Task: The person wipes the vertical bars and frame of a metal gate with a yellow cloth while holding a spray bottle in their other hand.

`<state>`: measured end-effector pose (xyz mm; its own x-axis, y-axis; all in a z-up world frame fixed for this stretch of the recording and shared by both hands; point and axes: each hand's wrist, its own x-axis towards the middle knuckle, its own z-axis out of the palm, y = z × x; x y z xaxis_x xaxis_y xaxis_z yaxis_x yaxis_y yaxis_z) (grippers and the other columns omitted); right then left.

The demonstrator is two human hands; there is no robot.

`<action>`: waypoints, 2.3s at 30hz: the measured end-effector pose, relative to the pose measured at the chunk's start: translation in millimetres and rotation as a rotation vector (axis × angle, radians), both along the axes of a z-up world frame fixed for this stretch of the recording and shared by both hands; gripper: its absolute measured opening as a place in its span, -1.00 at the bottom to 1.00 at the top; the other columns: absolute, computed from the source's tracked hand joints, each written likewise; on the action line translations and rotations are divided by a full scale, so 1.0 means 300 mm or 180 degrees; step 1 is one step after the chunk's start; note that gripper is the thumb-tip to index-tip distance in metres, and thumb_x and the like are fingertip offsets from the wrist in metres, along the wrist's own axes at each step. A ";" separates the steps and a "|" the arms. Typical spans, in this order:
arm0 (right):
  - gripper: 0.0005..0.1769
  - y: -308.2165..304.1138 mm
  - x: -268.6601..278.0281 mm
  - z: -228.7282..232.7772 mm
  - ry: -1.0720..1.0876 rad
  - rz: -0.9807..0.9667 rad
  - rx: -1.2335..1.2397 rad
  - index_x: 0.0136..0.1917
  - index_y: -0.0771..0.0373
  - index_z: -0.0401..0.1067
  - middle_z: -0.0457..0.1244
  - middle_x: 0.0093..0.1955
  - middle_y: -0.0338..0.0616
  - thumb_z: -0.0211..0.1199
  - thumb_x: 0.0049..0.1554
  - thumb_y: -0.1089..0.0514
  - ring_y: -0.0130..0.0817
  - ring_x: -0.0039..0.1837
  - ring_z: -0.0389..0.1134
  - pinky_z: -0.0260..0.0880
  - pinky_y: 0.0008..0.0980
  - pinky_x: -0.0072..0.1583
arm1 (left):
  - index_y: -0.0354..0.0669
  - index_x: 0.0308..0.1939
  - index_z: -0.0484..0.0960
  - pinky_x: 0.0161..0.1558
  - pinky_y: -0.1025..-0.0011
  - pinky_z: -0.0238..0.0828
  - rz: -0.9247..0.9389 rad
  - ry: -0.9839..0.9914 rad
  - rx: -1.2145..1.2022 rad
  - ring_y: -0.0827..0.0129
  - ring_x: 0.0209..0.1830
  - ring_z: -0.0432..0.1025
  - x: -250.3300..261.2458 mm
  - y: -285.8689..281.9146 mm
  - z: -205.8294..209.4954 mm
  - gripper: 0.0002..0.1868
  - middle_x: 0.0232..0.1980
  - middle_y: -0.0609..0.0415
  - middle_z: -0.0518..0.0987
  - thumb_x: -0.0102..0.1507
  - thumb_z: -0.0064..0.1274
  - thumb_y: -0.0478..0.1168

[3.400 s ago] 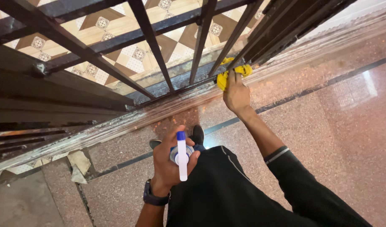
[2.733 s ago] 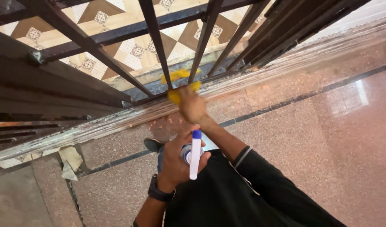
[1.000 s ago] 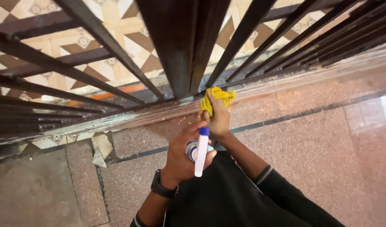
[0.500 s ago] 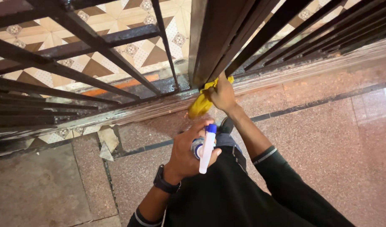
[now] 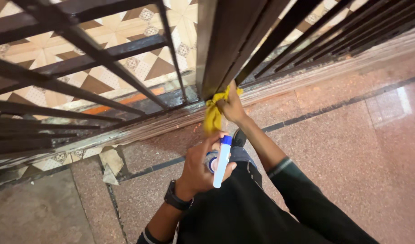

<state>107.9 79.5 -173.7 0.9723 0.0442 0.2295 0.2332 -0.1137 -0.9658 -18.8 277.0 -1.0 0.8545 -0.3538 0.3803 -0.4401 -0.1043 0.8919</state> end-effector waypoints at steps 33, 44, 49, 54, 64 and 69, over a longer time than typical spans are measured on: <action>0.03 -0.107 -0.069 0.025 -0.0380 -0.0187 -0.1190 0.66 0.22 -0.12 0.14 0.52 0.28 0.24 0.01 0.39 0.13 0.54 0.18 0.20 -0.20 0.49 | -0.29 0.33 0.42 -0.01 0.41 0.58 0.0241 0.0474 -0.0171 0.32 -0.18 0.64 0.006 -0.253 0.027 -0.29 -0.19 0.04 0.68 0.14 0.34 -0.24; 0.04 -0.116 0.010 0.036 0.0279 0.0377 -0.0347 0.68 0.32 -0.19 0.10 0.57 0.18 0.14 0.01 0.38 -0.02 0.62 0.11 0.07 -0.27 0.57 | -0.31 0.33 0.42 -0.05 0.41 0.58 0.0301 0.0485 -0.0115 0.35 -0.20 0.64 0.021 -0.324 0.017 -0.28 -0.18 0.05 0.70 0.14 0.34 -0.23; 0.12 -0.150 -0.075 -0.011 -0.0114 0.0293 -0.1019 0.67 0.30 -0.22 -0.07 0.65 0.28 0.26 -0.05 0.40 0.08 0.67 -0.07 -0.07 -0.20 0.60 | -0.28 0.33 0.43 -0.05 0.39 0.59 0.0313 0.0441 -0.0134 0.31 -0.18 0.65 0.015 -0.318 0.008 -0.29 -0.17 0.03 0.69 0.14 0.36 -0.23; 0.17 -0.099 -0.003 0.051 0.0120 0.0390 -0.0541 0.67 0.25 -0.30 0.01 0.59 0.23 0.29 -0.04 0.38 0.09 0.62 0.03 0.05 -0.16 0.53 | -0.31 0.37 0.38 -0.07 0.40 0.61 0.0371 0.0543 -0.0228 0.33 -0.19 0.66 0.015 -0.307 0.003 -0.26 -0.16 0.02 0.70 0.15 0.34 -0.23; -0.03 -0.062 0.040 0.023 0.0548 0.0166 -0.0713 0.64 0.11 -0.13 0.31 0.28 0.03 0.23 0.07 0.35 -0.11 0.39 0.39 0.39 -0.25 0.32 | -0.28 0.40 0.37 -0.04 0.42 0.58 0.0332 0.0510 -0.0319 0.35 -0.14 0.66 -0.005 -0.290 0.016 -0.22 -0.12 0.00 0.70 0.14 0.35 -0.25; 0.08 -0.104 0.072 -0.042 -0.0139 0.0322 -0.1027 0.62 0.13 -0.28 0.20 0.35 0.29 0.22 0.01 0.45 0.24 0.43 0.28 0.31 -0.06 0.34 | -0.28 0.44 0.32 0.06 0.40 0.54 0.0344 0.0620 -0.0276 0.38 -0.12 0.64 -0.025 -0.280 0.002 -0.18 -0.18 0.04 0.70 0.15 0.34 -0.22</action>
